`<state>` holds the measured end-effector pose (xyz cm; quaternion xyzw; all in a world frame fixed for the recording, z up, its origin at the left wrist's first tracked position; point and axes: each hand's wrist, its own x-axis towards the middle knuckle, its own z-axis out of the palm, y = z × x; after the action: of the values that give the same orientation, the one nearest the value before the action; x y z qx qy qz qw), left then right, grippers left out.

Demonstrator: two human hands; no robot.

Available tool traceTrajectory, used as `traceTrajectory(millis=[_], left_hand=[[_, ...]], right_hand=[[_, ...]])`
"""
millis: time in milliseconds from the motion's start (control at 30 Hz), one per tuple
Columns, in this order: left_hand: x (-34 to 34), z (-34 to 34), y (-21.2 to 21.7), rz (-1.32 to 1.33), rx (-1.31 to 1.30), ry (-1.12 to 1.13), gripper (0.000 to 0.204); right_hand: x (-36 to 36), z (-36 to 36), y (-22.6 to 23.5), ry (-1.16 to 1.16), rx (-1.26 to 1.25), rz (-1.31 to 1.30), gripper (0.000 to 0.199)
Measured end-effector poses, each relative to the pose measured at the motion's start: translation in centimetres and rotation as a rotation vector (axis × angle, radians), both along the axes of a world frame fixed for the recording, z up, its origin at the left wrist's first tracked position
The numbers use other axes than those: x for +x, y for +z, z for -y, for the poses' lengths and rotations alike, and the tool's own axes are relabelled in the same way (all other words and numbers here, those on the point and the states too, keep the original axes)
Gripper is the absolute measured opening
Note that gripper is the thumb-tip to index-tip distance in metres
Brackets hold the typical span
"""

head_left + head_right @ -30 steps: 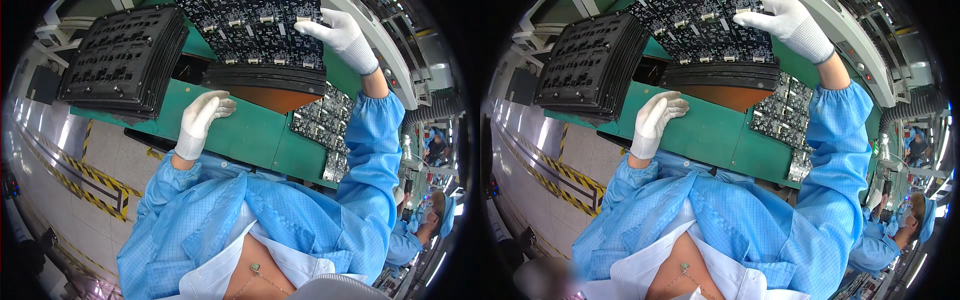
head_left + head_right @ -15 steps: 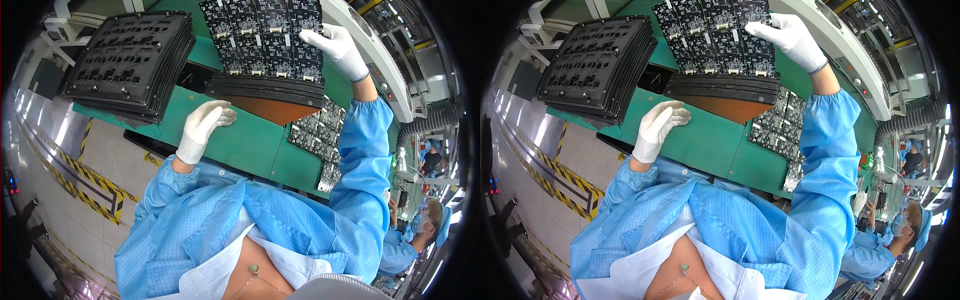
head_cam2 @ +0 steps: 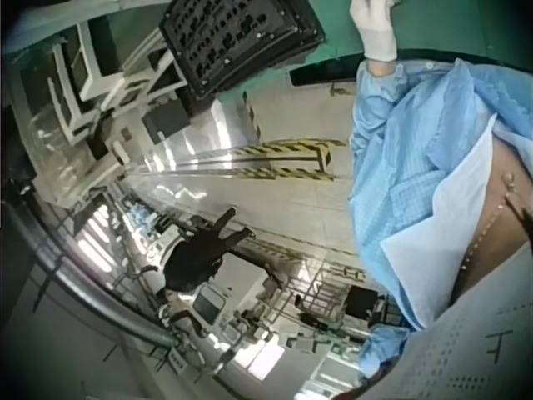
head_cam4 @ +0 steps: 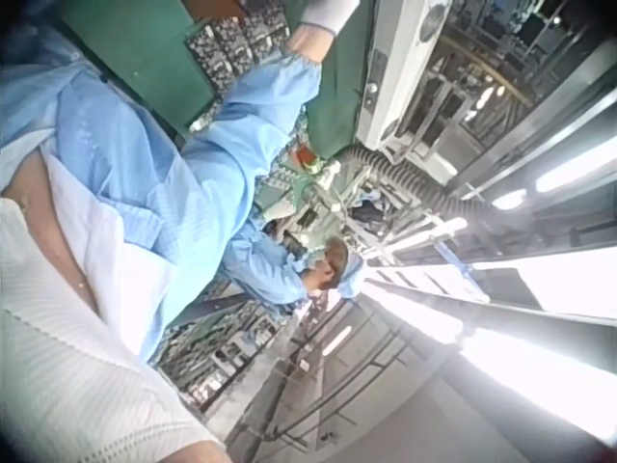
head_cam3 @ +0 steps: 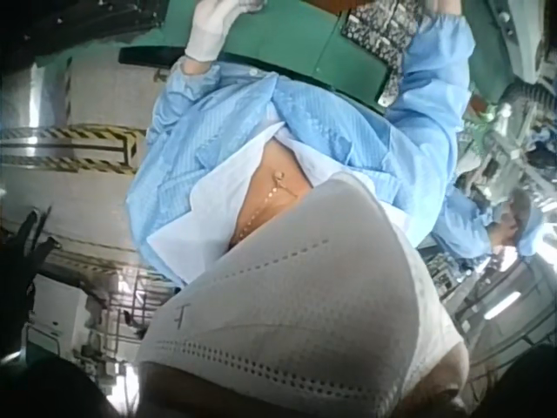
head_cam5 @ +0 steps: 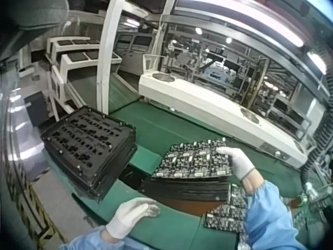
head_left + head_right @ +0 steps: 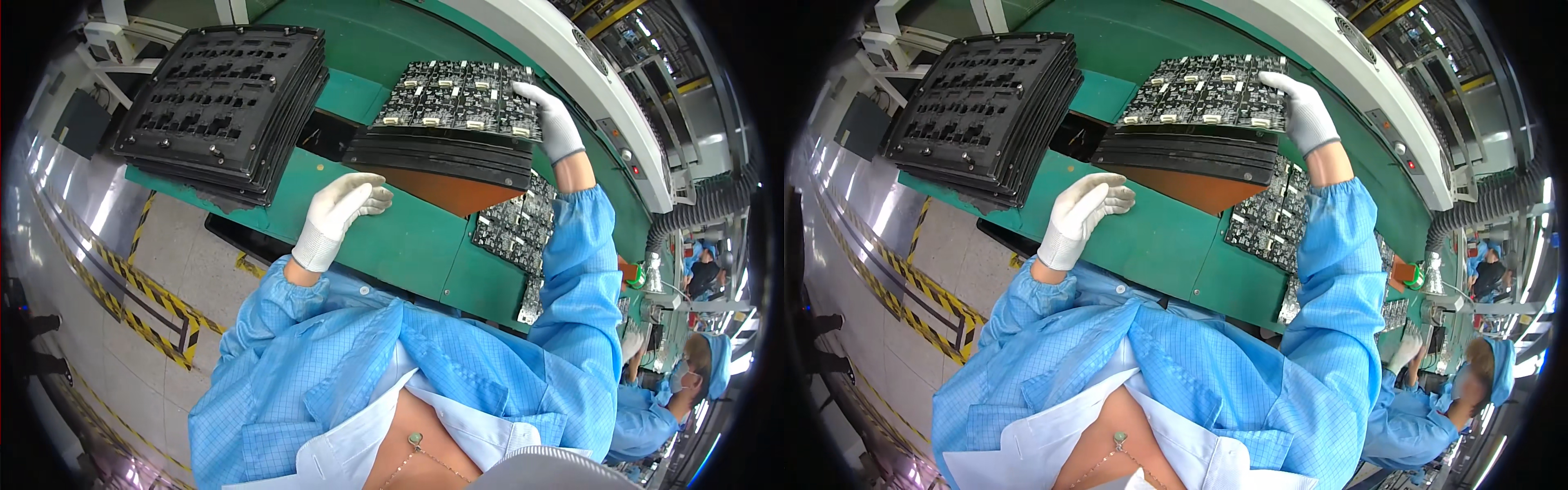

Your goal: Picking up trays of printed circuit boards, inspecting them, and placing them on a conveyor belt in an electronics assembly line.

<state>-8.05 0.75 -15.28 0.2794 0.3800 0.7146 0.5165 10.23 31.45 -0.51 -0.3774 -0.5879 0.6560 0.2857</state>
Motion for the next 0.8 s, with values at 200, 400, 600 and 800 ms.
traceTrajectory(millis=[200,400,600,800], left_hand=[[-0.6,-1.1,3.2,-0.035,0.061,0.087,0.046],[-1.0,-3.4,6.0,0.613,0.147,-0.176,0.058],[0.3,-2.7,4.4,-0.982,0.346,0.316,0.081],[3.3,-4.3,10.2,-0.371,0.446,0.021,0.036]], right_hand=[[3.5,1.8,0.6,0.005,0.312,-0.058,0.029],[5.9,9.3,5.1,-0.013,0.256,-0.047,0.024],[9.4,14.2,5.6,-0.101,0.435,0.131,0.02],[21.8,14.8,2.4,-0.328,0.486,0.082,0.025]])
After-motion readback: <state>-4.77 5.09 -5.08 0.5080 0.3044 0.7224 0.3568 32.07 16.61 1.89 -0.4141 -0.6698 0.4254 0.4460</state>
